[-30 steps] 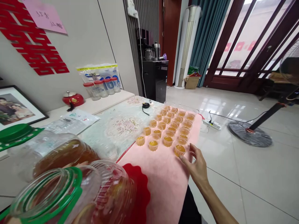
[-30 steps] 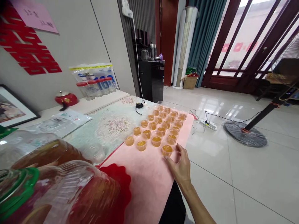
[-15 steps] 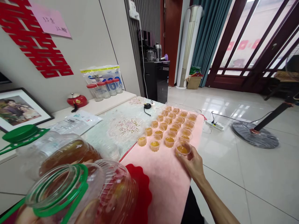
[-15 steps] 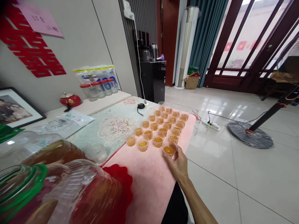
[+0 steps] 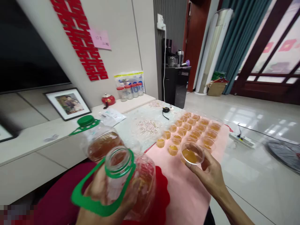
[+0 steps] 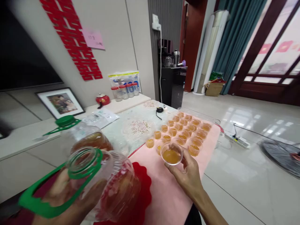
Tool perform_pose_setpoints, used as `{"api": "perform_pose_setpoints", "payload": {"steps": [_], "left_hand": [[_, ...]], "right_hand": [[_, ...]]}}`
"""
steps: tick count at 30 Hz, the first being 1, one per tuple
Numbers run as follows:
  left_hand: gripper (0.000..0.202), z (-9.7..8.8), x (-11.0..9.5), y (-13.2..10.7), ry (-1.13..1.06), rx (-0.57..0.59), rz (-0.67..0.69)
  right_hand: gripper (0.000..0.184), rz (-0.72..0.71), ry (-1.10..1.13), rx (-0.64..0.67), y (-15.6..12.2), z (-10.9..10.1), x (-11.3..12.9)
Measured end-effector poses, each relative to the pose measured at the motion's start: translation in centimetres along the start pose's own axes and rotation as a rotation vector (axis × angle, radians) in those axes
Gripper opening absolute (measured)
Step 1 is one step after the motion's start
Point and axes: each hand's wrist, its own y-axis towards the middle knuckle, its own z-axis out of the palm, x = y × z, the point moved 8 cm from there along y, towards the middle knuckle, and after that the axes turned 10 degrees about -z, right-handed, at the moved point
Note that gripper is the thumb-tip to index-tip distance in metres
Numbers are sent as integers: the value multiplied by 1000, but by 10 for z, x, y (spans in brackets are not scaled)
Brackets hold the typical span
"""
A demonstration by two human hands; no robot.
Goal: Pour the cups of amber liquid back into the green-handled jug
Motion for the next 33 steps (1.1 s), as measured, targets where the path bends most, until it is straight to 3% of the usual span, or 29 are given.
{"api": "perform_pose_setpoints", "payload": {"steps": [3,7,12,16,22,29,33], "left_hand": [[37,5,-27,-3,-37,35,62],[21,5,-50,-1,21,-29,62],[10,3,-66,-3,57,-51,172],[7,0,-72,-6,75,-150,236],[6,4,-82,-5,173,-121,331],[8,5,-70,-1,131,-73,210],[8,3,-72,-2,121,-97,225]], "right_hand": [[48,-151,-21,56,33,16,35],[50,-294,-41,133,72,41,77],[47,-507,-38,210,102,71,133],[42,-675,-116,226,111,85,166],[42,-839,-176,258,115,95,185],[46,-949,-190,317,113,101,196],[44,-990,-181,337,112,102,198]]}}
